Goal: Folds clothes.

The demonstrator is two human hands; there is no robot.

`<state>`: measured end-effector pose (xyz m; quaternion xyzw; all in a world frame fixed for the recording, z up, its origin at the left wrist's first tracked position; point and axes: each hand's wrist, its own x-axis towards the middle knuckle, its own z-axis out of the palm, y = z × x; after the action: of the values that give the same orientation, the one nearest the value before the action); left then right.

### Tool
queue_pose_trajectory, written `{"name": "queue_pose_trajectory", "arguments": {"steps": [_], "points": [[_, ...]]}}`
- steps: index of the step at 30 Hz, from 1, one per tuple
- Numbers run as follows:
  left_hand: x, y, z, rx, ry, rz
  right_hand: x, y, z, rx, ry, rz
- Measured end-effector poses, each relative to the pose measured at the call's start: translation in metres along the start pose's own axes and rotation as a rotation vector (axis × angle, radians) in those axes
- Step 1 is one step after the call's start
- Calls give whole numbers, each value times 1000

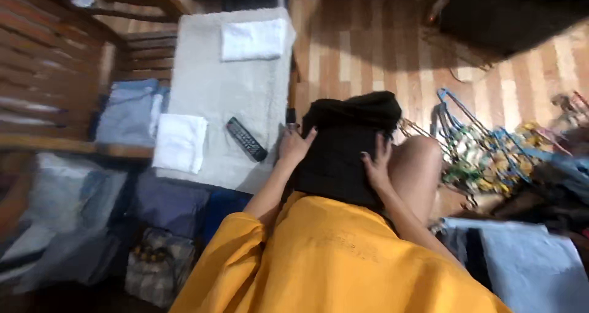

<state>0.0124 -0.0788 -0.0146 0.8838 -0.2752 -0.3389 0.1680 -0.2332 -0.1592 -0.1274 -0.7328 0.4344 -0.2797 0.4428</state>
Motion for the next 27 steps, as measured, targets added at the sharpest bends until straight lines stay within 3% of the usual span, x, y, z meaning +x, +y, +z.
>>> {"name": "queue_pose_trajectory", "arguments": {"steps": [3,6,9,12,14,15,16,18,20,22,25,27], "points": [[-13,-14,-5,-453,-186,-80,3,-18,-26,505,-58,429],[-17,-27,0,-718,-91,39,8,-48,-57,645,-130,502],[-26,-30,-18,-707,3,190,15,-116,-92,571,-188,301],[-65,-4,-48,-257,514,455,37,-194,-124,374,-348,-23],[-105,36,-89,129,811,782,60,-237,-135,104,-498,-324],[-128,59,-115,288,871,974,74,-257,-134,-2,-586,-486],[-149,82,-137,453,859,1102,85,-275,-129,-85,-666,-636],[-175,114,-168,657,632,1123,105,-304,-114,-220,-755,-917],[-184,138,-197,738,185,892,115,-337,-102,-299,-833,-1076],[-163,149,-222,781,-117,784,129,-363,-96,-346,-964,-1048],[-145,145,-240,894,-177,671,158,-378,-100,-460,-1012,-926],[-136,139,-244,917,-141,666,165,-373,-118,-547,-888,-936]]}}
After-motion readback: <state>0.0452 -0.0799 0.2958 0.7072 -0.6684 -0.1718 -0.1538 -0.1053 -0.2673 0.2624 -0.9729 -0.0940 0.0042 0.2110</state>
